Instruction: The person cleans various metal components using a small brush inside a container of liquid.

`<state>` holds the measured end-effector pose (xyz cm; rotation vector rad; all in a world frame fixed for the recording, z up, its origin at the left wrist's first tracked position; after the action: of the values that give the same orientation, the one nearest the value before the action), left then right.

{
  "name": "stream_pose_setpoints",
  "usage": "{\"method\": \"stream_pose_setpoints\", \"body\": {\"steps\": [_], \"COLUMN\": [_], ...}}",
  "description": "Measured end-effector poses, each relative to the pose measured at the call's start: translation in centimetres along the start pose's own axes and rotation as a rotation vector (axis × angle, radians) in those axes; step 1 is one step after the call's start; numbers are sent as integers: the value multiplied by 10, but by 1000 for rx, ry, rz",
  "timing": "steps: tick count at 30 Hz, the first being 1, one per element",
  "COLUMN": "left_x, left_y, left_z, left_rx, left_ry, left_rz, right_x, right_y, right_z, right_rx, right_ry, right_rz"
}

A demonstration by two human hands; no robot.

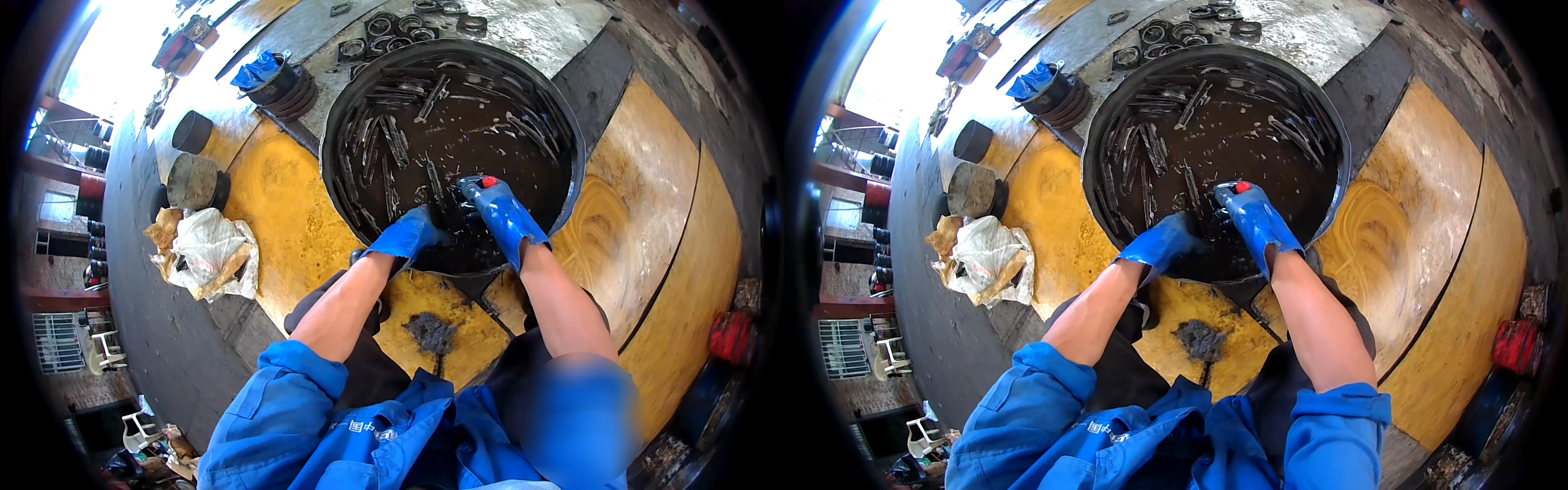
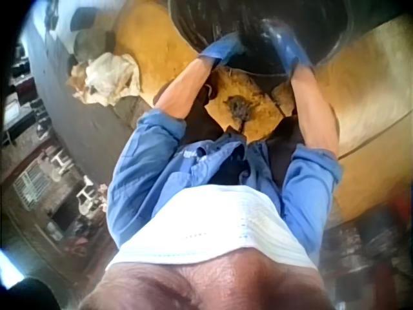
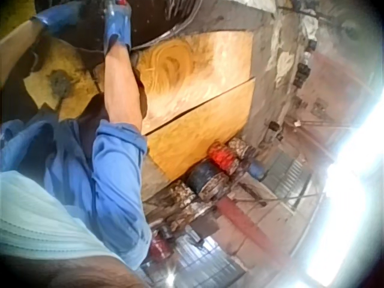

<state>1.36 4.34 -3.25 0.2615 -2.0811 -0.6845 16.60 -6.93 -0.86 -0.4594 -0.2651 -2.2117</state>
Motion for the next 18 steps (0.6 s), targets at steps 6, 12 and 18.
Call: {"method": "stream_pose_setpoints", "body": {"steps": [6, 12, 18], "left_x": [8, 13, 93], "left_y": [2, 23, 59], "left_z": [-7, -1, -43], "left_rx": [69, 172, 653], "left_ry": [75, 58, 22], "left_rz": [-118, -332, 8], "right_x": [-8, 6, 0], "right_y": [-5, -3, 32], "right_z": [-4, 11, 42], "right_rx": [-84, -147, -14], "right_ry": [-50, 51, -2], "right_rz": [-14, 17, -134]}}
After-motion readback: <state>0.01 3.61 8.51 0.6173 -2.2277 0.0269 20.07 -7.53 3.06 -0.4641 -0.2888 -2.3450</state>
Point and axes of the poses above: each hand's wrist, its own x-axis away from the middle knuckle, its own y-axis out of the back of the hand, z = x × y, the point moved 6 cm from there along -x, towards the middle knuckle, and after that the axes turned 11 degrees about y, right-handed, at the moved point
